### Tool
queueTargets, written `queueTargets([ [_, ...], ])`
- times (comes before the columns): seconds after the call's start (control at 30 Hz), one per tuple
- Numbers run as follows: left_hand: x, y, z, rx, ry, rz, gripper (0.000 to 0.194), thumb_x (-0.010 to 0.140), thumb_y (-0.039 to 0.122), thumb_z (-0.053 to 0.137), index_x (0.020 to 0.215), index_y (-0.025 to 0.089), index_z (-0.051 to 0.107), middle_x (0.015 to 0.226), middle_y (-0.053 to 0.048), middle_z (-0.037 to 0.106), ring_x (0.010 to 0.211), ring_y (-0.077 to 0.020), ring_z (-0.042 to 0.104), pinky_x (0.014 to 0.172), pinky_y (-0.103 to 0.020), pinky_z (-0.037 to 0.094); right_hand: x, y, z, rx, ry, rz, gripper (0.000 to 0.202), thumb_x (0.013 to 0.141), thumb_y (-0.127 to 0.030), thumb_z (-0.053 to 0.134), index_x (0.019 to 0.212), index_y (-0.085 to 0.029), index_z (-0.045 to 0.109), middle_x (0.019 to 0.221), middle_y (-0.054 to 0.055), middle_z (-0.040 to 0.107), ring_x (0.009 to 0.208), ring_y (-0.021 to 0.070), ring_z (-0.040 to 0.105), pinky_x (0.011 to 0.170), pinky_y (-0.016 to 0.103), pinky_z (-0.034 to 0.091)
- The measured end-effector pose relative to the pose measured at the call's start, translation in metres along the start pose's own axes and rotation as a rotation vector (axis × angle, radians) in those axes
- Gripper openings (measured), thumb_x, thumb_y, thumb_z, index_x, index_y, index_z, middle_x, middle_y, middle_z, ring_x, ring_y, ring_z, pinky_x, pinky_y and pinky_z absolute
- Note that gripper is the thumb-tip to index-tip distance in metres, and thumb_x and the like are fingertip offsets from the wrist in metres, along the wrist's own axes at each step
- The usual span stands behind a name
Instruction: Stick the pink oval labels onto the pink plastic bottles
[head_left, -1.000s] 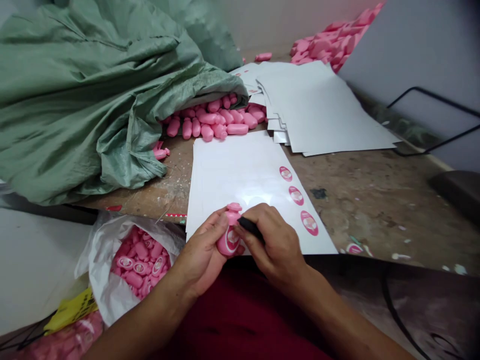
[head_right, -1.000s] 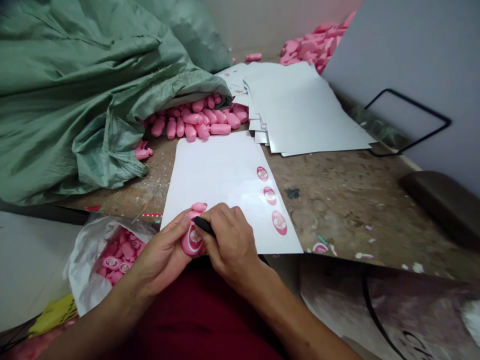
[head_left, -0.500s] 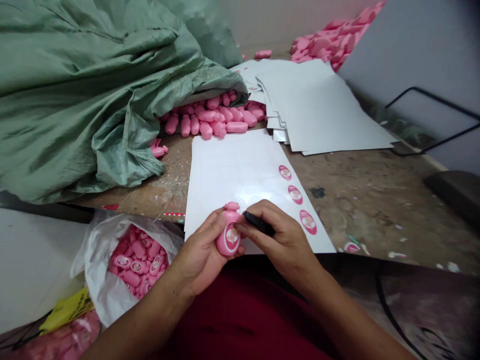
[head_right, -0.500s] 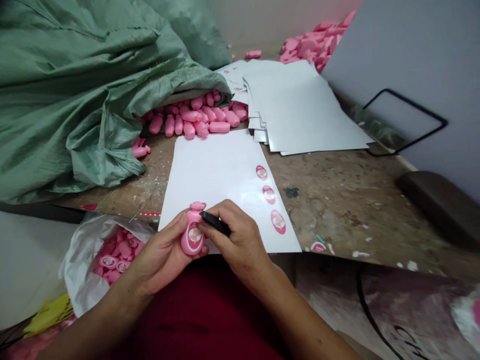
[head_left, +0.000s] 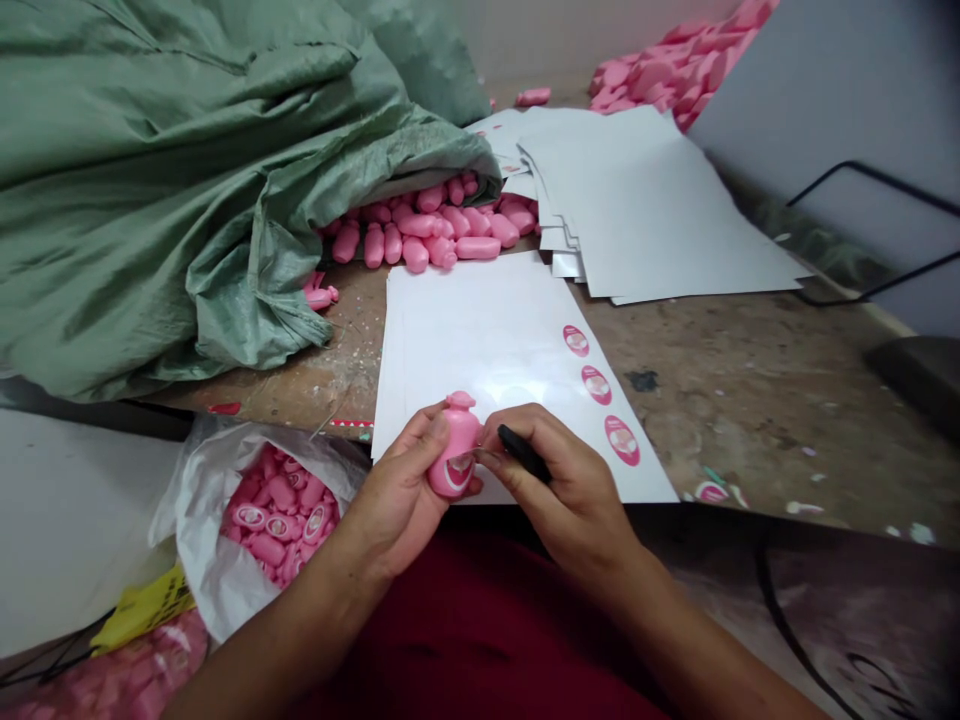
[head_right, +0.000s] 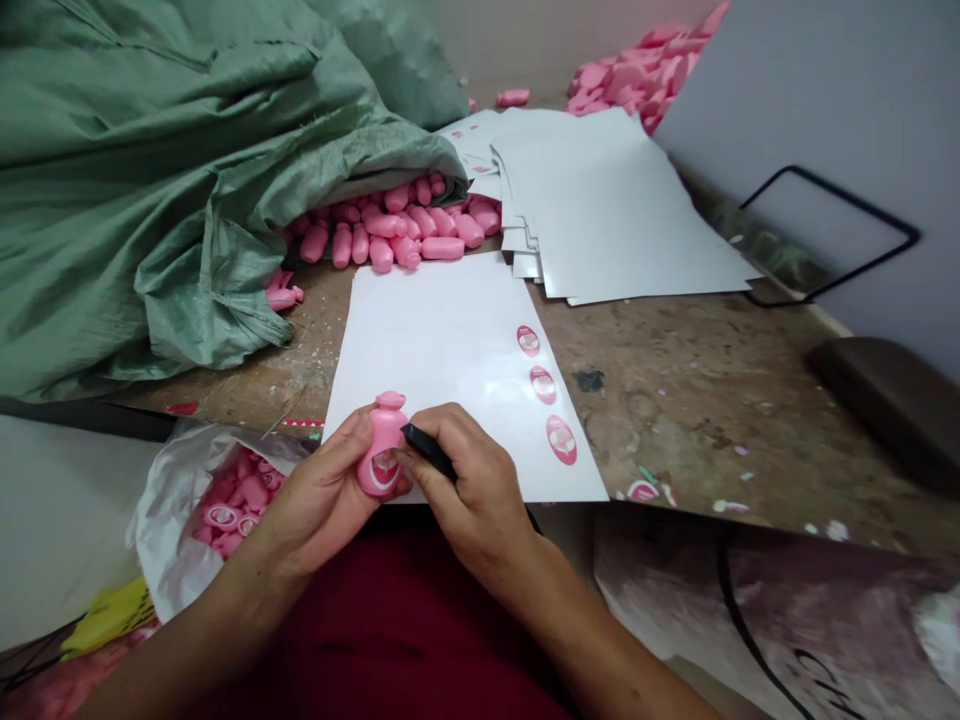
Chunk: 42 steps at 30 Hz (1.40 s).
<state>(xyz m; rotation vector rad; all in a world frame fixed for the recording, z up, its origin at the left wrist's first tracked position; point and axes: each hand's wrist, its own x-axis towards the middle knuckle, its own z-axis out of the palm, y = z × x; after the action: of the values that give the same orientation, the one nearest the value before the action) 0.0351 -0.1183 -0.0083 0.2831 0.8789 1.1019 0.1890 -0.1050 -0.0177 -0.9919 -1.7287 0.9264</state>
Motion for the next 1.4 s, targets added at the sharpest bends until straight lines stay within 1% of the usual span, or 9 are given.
queueTargets([
  [0.23, -0.001, 0.006, 0.011, 0.032, 0.003, 0.054, 0.025, 0.086, 0.030, 0.073, 0.108, 0.018, 0.067, 0.089, -0.001, 0.061, 0.074, -0.0079, 0.059, 0.065, -0.018, 0.049, -0.005, -0.008, -0.001, -0.071, 0.013, -0.109, 0.013, 0.093, -0.013, 0.056, 0.091, -0.025, 0.057, 0.092, 0.002, 0.068, 0.084, 0.0167, 0.065, 0.074, 0.030, 0.052],
  [0.37, 0.002, 0.007, 0.006, 0.095, 0.071, 0.065, 0.030, 0.085, 0.034, 0.074, 0.110, 0.019, 0.066, 0.097, -0.004, 0.065, 0.078, -0.0109, 0.061, 0.067, -0.020, 0.049, -0.009, -0.018, -0.010, -0.069, 0.067, -0.097, 0.014, 0.092, -0.013, 0.059, 0.091, -0.027, 0.058, 0.088, 0.001, 0.066, 0.081, 0.0182, 0.064, 0.072, 0.032, 0.052],
  [0.5, 0.002, 0.009, -0.005, 0.109, 0.155, 0.078, 0.027, 0.090, 0.032, 0.068, 0.114, 0.020, 0.065, 0.097, -0.006, 0.066, 0.083, -0.0135, 0.063, 0.069, -0.022, 0.051, -0.004, -0.024, -0.024, 0.008, 0.161, 0.013, 0.007, 0.094, -0.022, 0.061, 0.091, -0.028, 0.060, 0.093, 0.002, 0.064, 0.086, 0.0201, 0.064, 0.077, 0.035, 0.052],
  [0.67, -0.002, 0.014, -0.004, 0.067, 0.111, 0.051, 0.024, 0.097, 0.032, 0.055, 0.118, 0.022, 0.063, 0.102, -0.007, 0.067, 0.087, -0.0162, 0.066, 0.072, -0.028, 0.058, 0.008, -0.011, -0.020, 0.199, -0.024, 0.268, 0.010, 0.092, -0.033, 0.063, 0.089, -0.025, 0.058, 0.087, 0.001, 0.064, 0.080, 0.0182, 0.063, 0.072, 0.032, 0.050],
  [0.87, -0.003, 0.009, 0.000, 0.061, 0.103, 0.025, 0.024, 0.098, 0.030, 0.054, 0.118, 0.021, 0.063, 0.103, -0.008, 0.067, 0.085, -0.0151, 0.065, 0.068, -0.026, 0.057, 0.012, -0.001, -0.011, 0.173, -0.078, 0.314, 0.010, 0.088, -0.029, 0.063, 0.083, -0.024, 0.055, 0.079, -0.001, 0.058, 0.077, 0.0160, 0.056, 0.071, 0.030, 0.047],
  [0.93, -0.002, 0.007, 0.000, 0.044, 0.092, 0.022, 0.023, 0.098, 0.029, 0.054, 0.117, 0.020, 0.063, 0.101, -0.007, 0.067, 0.085, -0.0153, 0.065, 0.071, -0.026, 0.057, 0.012, -0.001, -0.009, 0.205, -0.087, 0.354, 0.011, 0.085, -0.029, 0.063, 0.091, -0.025, 0.055, 0.079, -0.002, 0.058, 0.076, 0.0160, 0.056, 0.070, 0.030, 0.047],
  [1.07, 0.003, 0.002, 0.001, -0.024, 0.051, 0.025, 0.023, 0.099, 0.027, 0.050, 0.115, 0.017, 0.065, 0.102, -0.008, 0.068, 0.090, -0.0154, 0.066, 0.081, -0.027, 0.055, 0.011, -0.003, -0.007, 0.265, -0.110, 0.481, 0.035, 0.081, -0.035, 0.066, 0.111, -0.028, 0.050, 0.078, -0.003, 0.060, 0.073, 0.0175, 0.057, 0.066, 0.030, 0.046],
  [1.3, 0.001, -0.003, 0.008, -0.059, 0.040, 0.043, 0.025, 0.099, 0.019, 0.048, 0.112, 0.012, 0.068, 0.111, -0.010, 0.067, 0.096, -0.0144, 0.064, 0.084, -0.025, 0.053, 0.013, -0.010, -0.005, 0.240, -0.086, 0.519, 0.033, 0.082, -0.041, 0.065, 0.107, -0.028, 0.048, 0.077, -0.003, 0.061, 0.072, 0.0177, 0.059, 0.068, 0.033, 0.046],
  [1.4, -0.003, -0.003, 0.008, -0.052, 0.025, 0.025, 0.024, 0.099, 0.022, 0.049, 0.113, 0.014, 0.067, 0.112, -0.010, 0.066, 0.097, -0.0149, 0.064, 0.082, -0.026, 0.054, 0.012, -0.009, -0.003, 0.231, -0.066, 0.508, 0.032, 0.083, -0.041, 0.064, 0.107, -0.028, 0.048, 0.079, -0.003, 0.062, 0.074, 0.0179, 0.060, 0.068, 0.033, 0.046],
])
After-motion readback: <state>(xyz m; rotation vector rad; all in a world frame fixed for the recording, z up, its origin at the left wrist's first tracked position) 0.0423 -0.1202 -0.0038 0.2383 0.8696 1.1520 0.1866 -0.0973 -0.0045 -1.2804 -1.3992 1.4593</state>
